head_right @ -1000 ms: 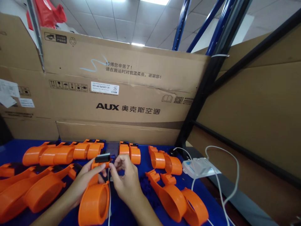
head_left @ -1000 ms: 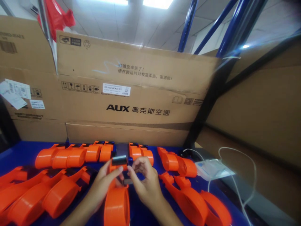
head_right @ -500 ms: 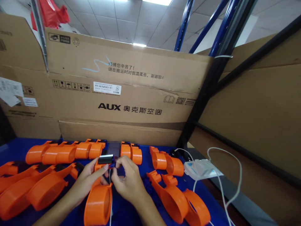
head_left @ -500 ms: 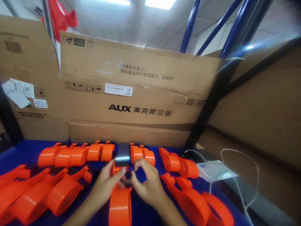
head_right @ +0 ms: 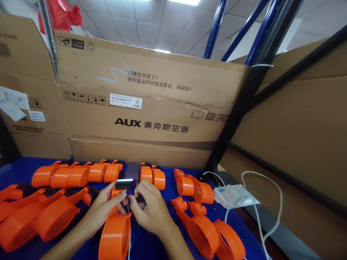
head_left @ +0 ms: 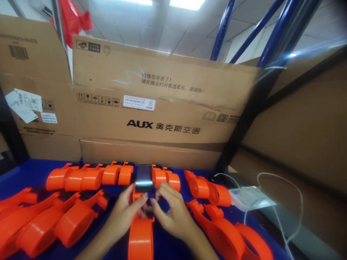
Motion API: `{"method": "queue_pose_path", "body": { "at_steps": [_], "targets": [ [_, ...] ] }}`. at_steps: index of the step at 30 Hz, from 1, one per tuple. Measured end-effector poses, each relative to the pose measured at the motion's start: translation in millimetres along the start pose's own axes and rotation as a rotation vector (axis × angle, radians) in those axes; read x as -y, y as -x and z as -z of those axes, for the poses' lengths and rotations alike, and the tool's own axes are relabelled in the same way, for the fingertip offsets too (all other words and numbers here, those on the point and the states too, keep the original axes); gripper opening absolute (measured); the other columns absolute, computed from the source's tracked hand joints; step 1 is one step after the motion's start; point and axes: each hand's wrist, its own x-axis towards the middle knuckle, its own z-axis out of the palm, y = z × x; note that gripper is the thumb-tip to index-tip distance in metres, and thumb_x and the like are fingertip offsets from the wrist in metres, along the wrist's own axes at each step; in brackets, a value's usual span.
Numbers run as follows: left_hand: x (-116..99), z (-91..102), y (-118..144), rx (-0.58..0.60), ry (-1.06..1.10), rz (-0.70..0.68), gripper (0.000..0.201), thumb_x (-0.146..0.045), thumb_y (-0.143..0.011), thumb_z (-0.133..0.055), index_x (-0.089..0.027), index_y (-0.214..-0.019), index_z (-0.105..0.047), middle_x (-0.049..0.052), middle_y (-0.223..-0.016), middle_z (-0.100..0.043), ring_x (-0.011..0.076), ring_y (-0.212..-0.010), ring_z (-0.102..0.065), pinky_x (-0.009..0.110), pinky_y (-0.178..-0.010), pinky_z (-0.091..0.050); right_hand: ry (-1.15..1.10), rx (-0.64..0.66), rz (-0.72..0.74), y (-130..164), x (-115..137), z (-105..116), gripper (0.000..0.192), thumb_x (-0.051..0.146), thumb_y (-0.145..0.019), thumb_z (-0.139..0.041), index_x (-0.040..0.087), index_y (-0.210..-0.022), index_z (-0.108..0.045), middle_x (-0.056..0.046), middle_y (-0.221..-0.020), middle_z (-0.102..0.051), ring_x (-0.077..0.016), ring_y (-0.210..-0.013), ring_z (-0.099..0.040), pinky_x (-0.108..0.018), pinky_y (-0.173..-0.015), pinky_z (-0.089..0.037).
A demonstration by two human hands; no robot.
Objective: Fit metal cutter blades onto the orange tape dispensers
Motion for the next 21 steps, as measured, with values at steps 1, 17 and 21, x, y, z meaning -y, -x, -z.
{"method": "queue_pose_path", "body": {
  "at_steps": [1,17,21],
  "targets": [
    [-0.2,0.1,0.1,0.002,-0.001,0.002,0.039,-0.043,-0.085,-0.072,-0.017,-0.115,-0.064,0.002,-0.078,-0.068,0.0148,-0.059,-0.066,0.027,-0.058,-0.056,0.001,0.001,0.0,-0.4,0.3,0.2,0.017,0.018,-0.094,-0.051,0.023,-0.079,-0.047,-0.003,-0.079,-0.055,-0.0187,-0.075,-0.053,-0.029,-0.067,-0.039],
    [-7.2,2.0,0.8,0.064,0.3,0.168,0.081,-0.032,-0.078,-0.082,-0.03,-0.146,-0.039,0.014,-0.115,-0.073,0.027,-0.071,-0.077,0.033,-0.057,-0.06,-0.773,-0.059,-0.373,-3.6,-3.5,4.6,0.033,0.041,-0.094,-0.06,0.029,-0.126,-0.056,-0.003,-0.099,-0.064,-0.0192,-0.085,-0.059,-0.032,-0.08,-0.046],
    [-10.2,-2.2,9.2,0.231,0.389,0.25,0.082,-0.033,-0.083,-0.077,-0.034,-0.151,-0.032,0.019,-0.131,-0.065,0.0291,-0.063,-0.078,0.043,-0.06,-0.061,-0.98,0.164,-0.416,-3.2,-2.0,4.8,0.049,0.045,-0.092,-0.061,0.031,-0.139,-0.052,-0.006,-0.118,-0.066,-0.0246,-0.106,-0.062,-0.039,-0.095,-0.045]
  ]
}}
